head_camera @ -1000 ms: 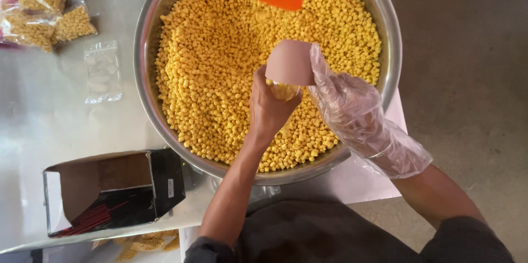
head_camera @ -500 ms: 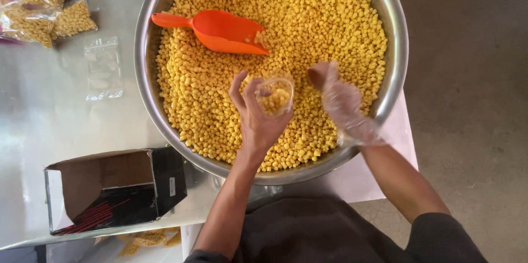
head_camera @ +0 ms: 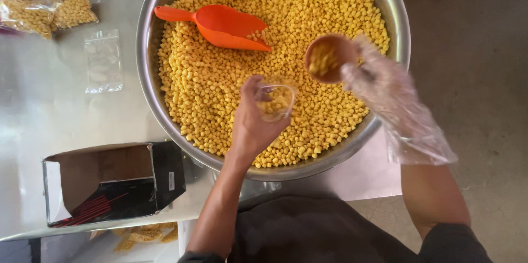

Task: The person scoops yellow corn puffs from a large metal bowl into clear plastic bags using a scoop and a measuring cup. They weigh each filled bag on a digital scale, then seal and place the bags into a white bin. The process repeats continuously.

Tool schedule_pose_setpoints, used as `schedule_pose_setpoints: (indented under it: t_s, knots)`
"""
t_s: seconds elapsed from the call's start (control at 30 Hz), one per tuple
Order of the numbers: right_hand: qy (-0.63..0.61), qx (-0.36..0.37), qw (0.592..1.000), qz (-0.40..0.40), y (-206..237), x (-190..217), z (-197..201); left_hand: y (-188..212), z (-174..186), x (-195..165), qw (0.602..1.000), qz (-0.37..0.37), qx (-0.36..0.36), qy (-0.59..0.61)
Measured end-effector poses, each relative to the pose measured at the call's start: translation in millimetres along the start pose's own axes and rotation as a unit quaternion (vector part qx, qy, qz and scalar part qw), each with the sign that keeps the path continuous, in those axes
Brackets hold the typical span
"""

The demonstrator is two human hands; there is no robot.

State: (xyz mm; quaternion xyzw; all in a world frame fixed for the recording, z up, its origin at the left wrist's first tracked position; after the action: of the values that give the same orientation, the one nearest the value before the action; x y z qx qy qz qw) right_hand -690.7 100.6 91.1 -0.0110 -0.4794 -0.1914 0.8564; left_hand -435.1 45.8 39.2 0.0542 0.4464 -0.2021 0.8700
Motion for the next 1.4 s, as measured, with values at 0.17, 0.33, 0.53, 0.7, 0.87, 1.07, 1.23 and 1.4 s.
schedule_pose_setpoints:
  t_s: [0.17,0.33,0.53,0.7,0.87,1.07,1.23,1.4]
  knots:
    - [0.155,-0.124,0.904,0.378,20.7,24.4,-1.2,-12.1,-20.9,-12.1,0.999,-0.029,-0.009,-0.038]
    - [0.304,-0.145,0.837,0.430,40.1,30.3,-27.0,-21.7,-26.2,-16.2,0.999,0.007,0.013,-0.042]
    - [0.239,-0.187,0.854,0.424,27.3,7.1,-20.6,-13.1,-23.5,-11.9,0.999,0.014,-0.036,-0.030]
    - [0.203,-0.200,0.903,0.322,2.4,-54.3,-23.9,7.7,-13.8,-0.7,0.989,-0.085,-0.105,0.057]
    - [0.176,-0.044,0.983,-0.008,-22.8,-102.3,-61.7,18.1,-2.7,7.3,0.981,-0.112,-0.153,0.046]
    - [0.073,-0.044,0.996,0.031,-18.1,-56.8,-78.9,22.9,-2.1,9.0,0.992,-0.026,-0.088,0.090]
    - [-0.042,0.092,0.969,0.226,31.5,14.8,-60.4,14.1,-18.2,3.3,0.986,-0.082,-0.124,-0.076]
    - [0.043,0.178,0.931,0.315,16.4,48.9,-46.3,13.8,-16.5,-13.7,0.989,-0.128,-0.056,-0.046]
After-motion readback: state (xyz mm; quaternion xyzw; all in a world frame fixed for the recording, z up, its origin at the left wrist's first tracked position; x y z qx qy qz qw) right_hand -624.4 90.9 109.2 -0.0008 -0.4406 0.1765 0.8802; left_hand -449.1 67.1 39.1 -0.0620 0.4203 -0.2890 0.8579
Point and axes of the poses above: each hand's wrist, its own y-axis away from the middle knuckle, its own z-axis out of the back of the hand, x = y × z, the point moved 1 cm from there along -y, towards the middle knuckle, and after that the axes turned 7 degrees about -y, right-handed, at the moved point
